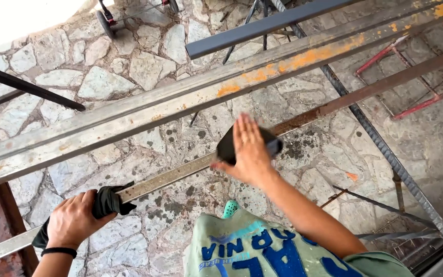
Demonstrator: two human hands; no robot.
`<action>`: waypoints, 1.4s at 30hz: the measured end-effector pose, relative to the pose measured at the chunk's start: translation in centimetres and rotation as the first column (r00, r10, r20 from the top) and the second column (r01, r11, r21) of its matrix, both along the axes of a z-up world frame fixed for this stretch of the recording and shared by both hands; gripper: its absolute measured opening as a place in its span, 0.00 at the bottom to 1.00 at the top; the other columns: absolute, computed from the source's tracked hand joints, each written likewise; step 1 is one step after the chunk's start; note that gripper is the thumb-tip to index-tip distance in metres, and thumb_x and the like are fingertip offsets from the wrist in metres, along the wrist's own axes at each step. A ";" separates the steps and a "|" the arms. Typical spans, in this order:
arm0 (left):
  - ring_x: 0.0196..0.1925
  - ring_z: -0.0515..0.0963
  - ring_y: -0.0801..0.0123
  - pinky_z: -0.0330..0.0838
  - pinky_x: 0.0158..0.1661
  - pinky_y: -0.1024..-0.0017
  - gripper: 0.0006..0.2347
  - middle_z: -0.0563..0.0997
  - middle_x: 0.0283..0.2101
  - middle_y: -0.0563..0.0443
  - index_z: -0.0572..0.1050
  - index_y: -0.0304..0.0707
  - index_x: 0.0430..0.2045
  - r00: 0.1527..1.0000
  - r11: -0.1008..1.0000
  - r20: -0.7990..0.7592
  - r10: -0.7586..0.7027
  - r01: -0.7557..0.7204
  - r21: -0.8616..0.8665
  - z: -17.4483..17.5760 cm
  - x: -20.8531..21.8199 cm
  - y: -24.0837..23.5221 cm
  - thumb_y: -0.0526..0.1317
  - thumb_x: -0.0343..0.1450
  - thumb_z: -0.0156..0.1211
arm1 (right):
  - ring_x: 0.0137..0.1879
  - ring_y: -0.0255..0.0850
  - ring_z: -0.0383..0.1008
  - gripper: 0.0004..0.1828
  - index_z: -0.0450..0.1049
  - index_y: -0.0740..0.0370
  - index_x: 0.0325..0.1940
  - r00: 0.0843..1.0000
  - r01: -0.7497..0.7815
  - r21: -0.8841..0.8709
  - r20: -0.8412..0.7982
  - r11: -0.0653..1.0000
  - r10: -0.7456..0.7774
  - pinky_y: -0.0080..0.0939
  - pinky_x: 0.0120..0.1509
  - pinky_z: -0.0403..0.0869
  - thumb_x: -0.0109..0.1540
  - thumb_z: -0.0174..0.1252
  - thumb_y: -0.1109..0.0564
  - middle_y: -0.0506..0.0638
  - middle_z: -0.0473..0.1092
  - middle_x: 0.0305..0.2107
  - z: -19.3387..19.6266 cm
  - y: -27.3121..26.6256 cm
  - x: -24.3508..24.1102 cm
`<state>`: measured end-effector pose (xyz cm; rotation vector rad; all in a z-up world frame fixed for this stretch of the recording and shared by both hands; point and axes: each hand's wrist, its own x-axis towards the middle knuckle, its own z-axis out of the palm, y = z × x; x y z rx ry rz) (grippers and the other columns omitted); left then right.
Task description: Wet sanding a long metal bar using a sanding block and a bucket of water to smooth the surface.
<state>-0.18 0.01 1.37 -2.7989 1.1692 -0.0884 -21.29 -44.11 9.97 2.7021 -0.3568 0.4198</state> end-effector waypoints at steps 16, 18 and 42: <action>0.29 0.84 0.65 0.82 0.33 0.64 0.28 0.81 0.25 0.60 0.73 0.53 0.35 0.999 1.000 -0.037 0.007 -0.006 0.005 0.6 0.2 -0.4 0.72 0.57 0.61 | 0.76 0.52 0.21 0.66 0.15 0.61 0.70 0.797 0.355 0.391 -0.601 0.849 -0.056 0.53 0.77 0.38 0.49 0.23 0.11 0.55 0.12 0.69 3.4 -2.2 -3.4; 0.27 0.86 0.71 0.85 0.30 0.70 0.31 0.83 0.27 0.61 0.73 0.52 0.41 0.996 0.999 -0.086 -0.015 0.018 0.035 0.6 0.2 -0.1 0.73 0.58 0.58 | 0.75 0.52 0.25 0.66 0.31 0.73 0.71 0.973 0.162 0.344 -0.215 0.925 -0.090 0.48 0.77 0.27 0.52 0.09 0.12 0.63 0.29 0.70 1.1 -4.5 -3.0; 0.26 0.85 0.69 0.80 0.30 0.67 0.27 0.82 0.25 0.63 0.68 0.55 0.36 0.975 0.958 -0.191 0.117 -0.060 0.280 2.8 0.1 -1.8 0.73 0.62 0.54 | 0.75 0.57 0.30 0.63 0.35 0.75 0.70 0.948 0.303 0.279 -0.190 0.911 -0.257 0.54 0.78 0.34 0.56 0.15 0.14 0.67 0.30 0.70 0.6 -2.1 -2.2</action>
